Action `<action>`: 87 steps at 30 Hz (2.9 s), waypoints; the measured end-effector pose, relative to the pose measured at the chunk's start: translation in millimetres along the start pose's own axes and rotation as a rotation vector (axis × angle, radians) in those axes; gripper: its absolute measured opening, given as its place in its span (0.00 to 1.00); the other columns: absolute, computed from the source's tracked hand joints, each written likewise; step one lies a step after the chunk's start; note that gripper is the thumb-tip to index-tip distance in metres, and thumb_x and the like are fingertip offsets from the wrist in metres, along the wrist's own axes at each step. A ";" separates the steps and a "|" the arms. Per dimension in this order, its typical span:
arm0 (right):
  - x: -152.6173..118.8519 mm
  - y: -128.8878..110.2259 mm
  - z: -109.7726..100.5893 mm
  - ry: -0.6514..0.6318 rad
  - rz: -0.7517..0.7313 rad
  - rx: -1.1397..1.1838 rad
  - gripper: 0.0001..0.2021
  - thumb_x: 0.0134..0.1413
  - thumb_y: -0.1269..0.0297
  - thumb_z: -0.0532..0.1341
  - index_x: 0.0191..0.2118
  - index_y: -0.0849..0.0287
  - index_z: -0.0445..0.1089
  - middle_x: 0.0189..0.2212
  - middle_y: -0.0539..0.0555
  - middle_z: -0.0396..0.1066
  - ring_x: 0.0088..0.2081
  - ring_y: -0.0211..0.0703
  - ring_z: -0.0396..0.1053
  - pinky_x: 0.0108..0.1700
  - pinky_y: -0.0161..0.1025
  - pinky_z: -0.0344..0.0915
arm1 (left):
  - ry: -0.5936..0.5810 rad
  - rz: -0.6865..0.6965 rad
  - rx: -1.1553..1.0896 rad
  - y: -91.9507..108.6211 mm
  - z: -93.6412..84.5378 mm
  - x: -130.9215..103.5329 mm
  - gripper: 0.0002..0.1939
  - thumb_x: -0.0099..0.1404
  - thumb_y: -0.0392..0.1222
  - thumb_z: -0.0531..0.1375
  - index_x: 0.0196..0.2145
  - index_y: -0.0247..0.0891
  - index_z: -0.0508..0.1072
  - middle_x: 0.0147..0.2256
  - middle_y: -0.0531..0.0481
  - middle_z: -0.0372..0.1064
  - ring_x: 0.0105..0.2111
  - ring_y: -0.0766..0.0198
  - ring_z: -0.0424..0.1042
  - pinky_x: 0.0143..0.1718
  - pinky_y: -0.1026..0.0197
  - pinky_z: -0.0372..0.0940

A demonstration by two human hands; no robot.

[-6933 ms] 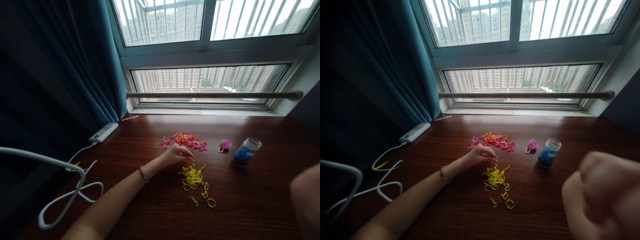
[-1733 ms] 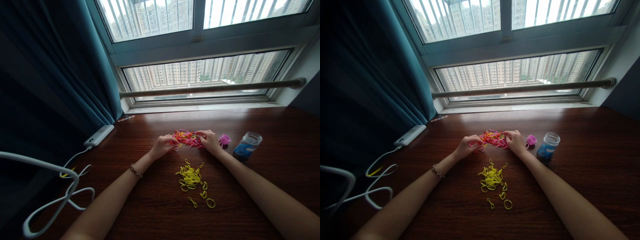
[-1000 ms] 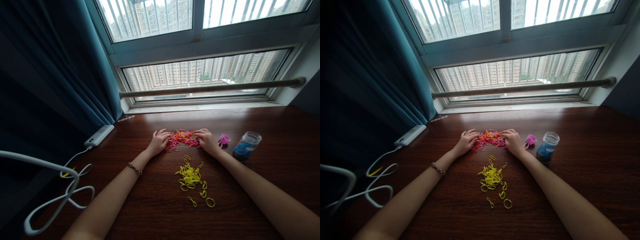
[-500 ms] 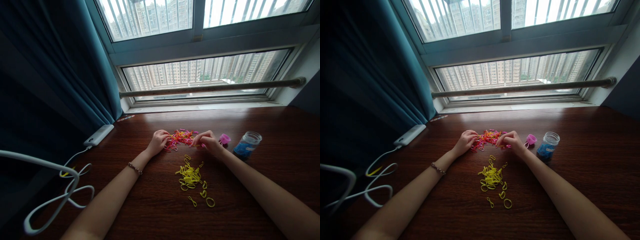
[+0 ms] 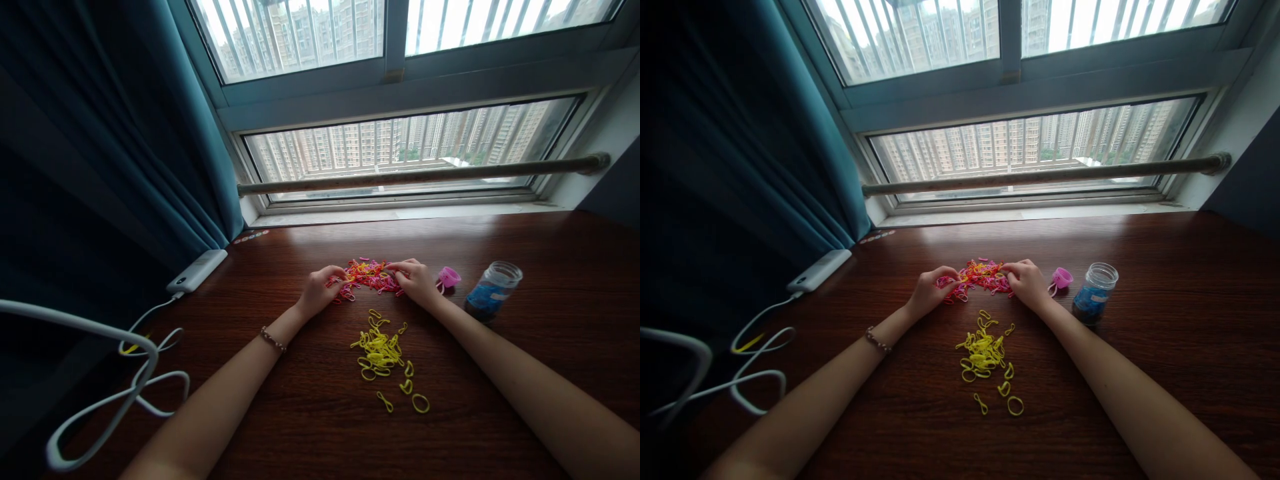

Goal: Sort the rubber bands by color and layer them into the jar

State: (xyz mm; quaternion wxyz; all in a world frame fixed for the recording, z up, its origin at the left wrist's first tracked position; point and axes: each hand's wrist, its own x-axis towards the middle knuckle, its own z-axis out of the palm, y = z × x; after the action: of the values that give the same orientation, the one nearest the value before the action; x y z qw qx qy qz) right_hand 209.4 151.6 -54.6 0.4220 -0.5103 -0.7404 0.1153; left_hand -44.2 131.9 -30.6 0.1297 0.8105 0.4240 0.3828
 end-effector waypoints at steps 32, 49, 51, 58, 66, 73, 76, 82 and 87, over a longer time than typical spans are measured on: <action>-7.2 -30.8 -10.9 -0.228 0.063 0.510 0.14 0.41 0.72 0.50 0.25 0.62 0.74 0.18 0.50 0.69 0.20 0.35 0.63 0.23 0.31 0.59 | 0.002 -0.045 0.393 -23.6 5.9 1.5 0.15 0.53 0.28 0.51 0.34 0.38 0.74 0.37 0.49 0.71 0.41 0.59 0.65 0.46 0.53 0.60; -5.3 -23.4 9.1 -0.314 -0.275 -0.240 0.22 0.57 0.52 0.50 0.57 0.42 0.54 0.58 0.46 0.53 0.59 0.55 0.44 0.57 0.57 0.43 | -0.017 -0.044 0.484 -17.0 6.0 -0.5 0.15 0.54 0.28 0.52 0.34 0.39 0.75 0.36 0.47 0.70 0.40 0.57 0.64 0.47 0.50 0.57; -6.6 -23.4 11.7 -0.333 -0.293 -0.300 0.22 0.57 0.50 0.50 0.57 0.40 0.53 0.57 0.46 0.54 0.59 0.55 0.44 0.57 0.58 0.40 | 0.027 -0.046 0.453 -15.6 5.6 0.0 0.17 0.53 0.27 0.51 0.37 0.38 0.73 0.38 0.46 0.69 0.41 0.57 0.64 0.47 0.50 0.58; -8.4 -22.6 15.5 -0.333 -0.338 -0.336 0.24 0.57 0.49 0.48 0.59 0.42 0.49 0.57 0.46 0.56 0.60 0.54 0.42 0.58 0.57 0.36 | -0.092 0.236 0.040 8.3 2.9 -5.0 0.16 0.52 0.26 0.50 0.31 0.38 0.73 0.34 0.48 0.70 0.38 0.62 0.67 0.44 0.57 0.63; -9.1 -27.0 13.2 -0.376 -0.321 -0.413 0.24 0.59 0.49 0.43 0.59 0.49 0.51 0.57 0.47 0.55 0.59 0.52 0.44 0.59 0.55 0.36 | -0.310 0.401 -0.290 21.1 12.0 -7.8 0.18 0.43 0.22 0.46 0.22 0.35 0.73 0.25 0.49 0.71 0.28 0.65 0.69 0.34 0.61 0.66; -4.0 -27.5 7.9 -0.195 -0.281 -0.227 0.21 0.60 0.54 0.46 0.56 0.55 0.58 0.54 0.53 0.60 0.55 0.49 0.52 0.56 0.49 0.47 | -0.429 0.233 -0.417 25.0 9.1 -10.9 0.17 0.44 0.23 0.46 0.22 0.32 0.72 0.26 0.47 0.72 0.22 0.68 0.70 0.23 0.68 0.64; -1.2 -24.4 2.1 0.003 -0.227 -0.009 0.19 0.61 0.58 0.45 0.49 0.58 0.67 0.47 0.56 0.66 0.50 0.46 0.59 0.53 0.45 0.53 | -0.397 0.160 -0.467 26.7 7.5 -10.9 0.17 0.45 0.23 0.45 0.23 0.31 0.72 0.27 0.47 0.71 0.18 0.71 0.68 0.19 0.69 0.63; -3.5 -34.7 -10.7 0.147 -0.048 0.429 0.20 0.60 0.57 0.47 0.34 0.58 0.75 0.34 0.55 0.73 0.40 0.46 0.68 0.44 0.42 0.62 | 0.033 0.085 -0.096 1.2 3.5 -2.5 0.15 0.51 0.24 0.49 0.24 0.36 0.73 0.29 0.49 0.72 0.33 0.63 0.70 0.38 0.59 0.66; -9.8 -56.7 -13.8 -0.165 -0.047 0.705 0.24 0.59 0.53 0.47 0.24 0.58 0.75 0.25 0.53 0.74 0.30 0.43 0.70 0.39 0.40 0.64 | 0.094 -0.023 0.204 -21.9 4.9 2.7 0.16 0.53 0.25 0.50 0.28 0.38 0.75 0.35 0.49 0.73 0.41 0.61 0.68 0.47 0.54 0.62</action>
State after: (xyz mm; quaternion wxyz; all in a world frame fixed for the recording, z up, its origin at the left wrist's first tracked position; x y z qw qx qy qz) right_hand 183.5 114.0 -17.0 0.5134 -0.3053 -0.6983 0.3944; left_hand -52.5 147.8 -44.2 0.0307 0.7958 0.4756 0.3735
